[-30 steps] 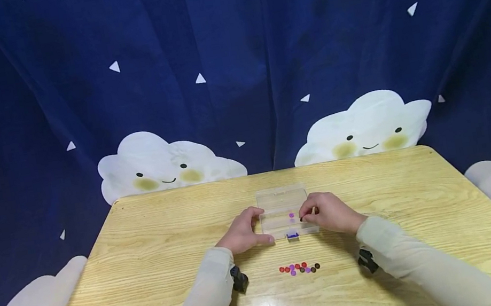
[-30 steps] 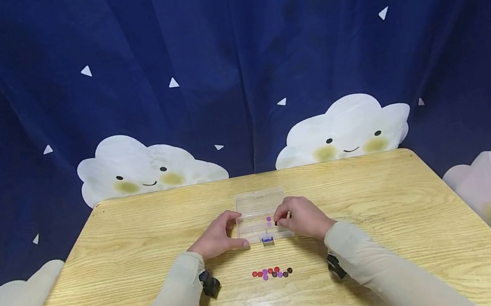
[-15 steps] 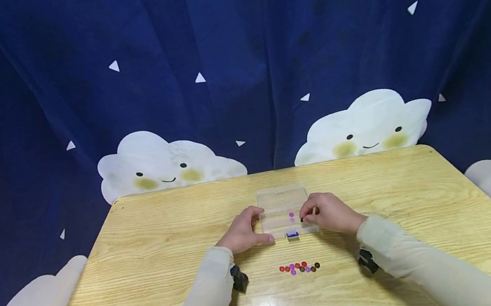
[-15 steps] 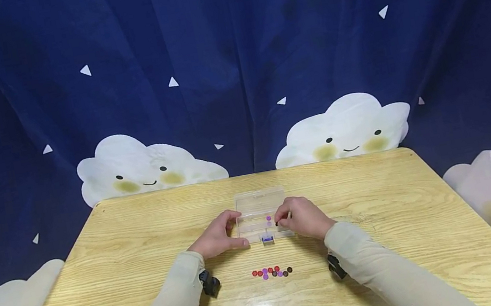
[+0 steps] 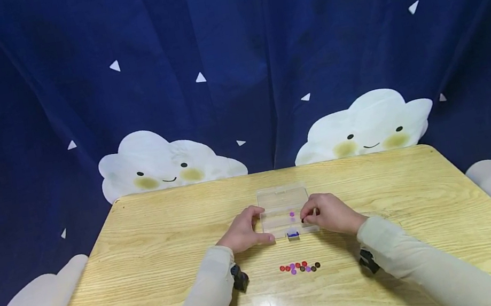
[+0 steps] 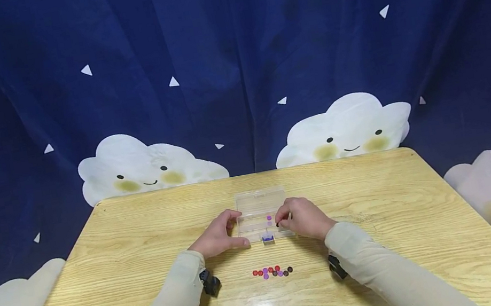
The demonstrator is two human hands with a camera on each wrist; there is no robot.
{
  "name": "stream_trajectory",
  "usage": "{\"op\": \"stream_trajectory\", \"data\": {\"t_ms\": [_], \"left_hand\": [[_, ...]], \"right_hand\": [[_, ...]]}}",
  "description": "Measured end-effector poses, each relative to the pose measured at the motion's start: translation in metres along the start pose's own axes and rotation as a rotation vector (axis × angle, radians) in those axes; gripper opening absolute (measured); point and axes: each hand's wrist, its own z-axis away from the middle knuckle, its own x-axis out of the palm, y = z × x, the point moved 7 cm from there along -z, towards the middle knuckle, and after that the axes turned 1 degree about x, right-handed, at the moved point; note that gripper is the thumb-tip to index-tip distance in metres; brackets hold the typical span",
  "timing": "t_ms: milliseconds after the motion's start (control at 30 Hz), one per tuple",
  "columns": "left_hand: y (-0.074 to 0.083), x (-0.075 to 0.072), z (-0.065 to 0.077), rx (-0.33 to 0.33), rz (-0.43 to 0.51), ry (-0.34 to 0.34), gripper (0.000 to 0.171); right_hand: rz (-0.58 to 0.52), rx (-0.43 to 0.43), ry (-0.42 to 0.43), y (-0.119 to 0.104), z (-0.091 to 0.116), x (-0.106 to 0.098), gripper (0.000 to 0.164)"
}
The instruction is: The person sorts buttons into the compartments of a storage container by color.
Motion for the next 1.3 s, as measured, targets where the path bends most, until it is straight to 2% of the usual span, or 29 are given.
{"op": "stream_trajectory", "data": {"t_ms": [533, 933, 1300], "left_hand": [[-0.0003, 0.0003, 0.0001, -0.013, 0.01, 0.007, 0.077], [0.0003, 0.0008, 0.0001, -0.01, 0.022, 0.002, 0.077], [0.0004, 0.0003, 0.0001, -0.007, -0.001, 0.004, 0.077]], "right_hand": [[0.008, 0.005, -0.012, 0.0008, 0.0015, -0.0004, 0.013], [0.014, 0.009, -0.006, 0.0006, 0.0007, -0.001, 0.008], [-0.007, 0.026, -0.02, -0.0009, 0.0032, -0.0025, 0.007]]}}
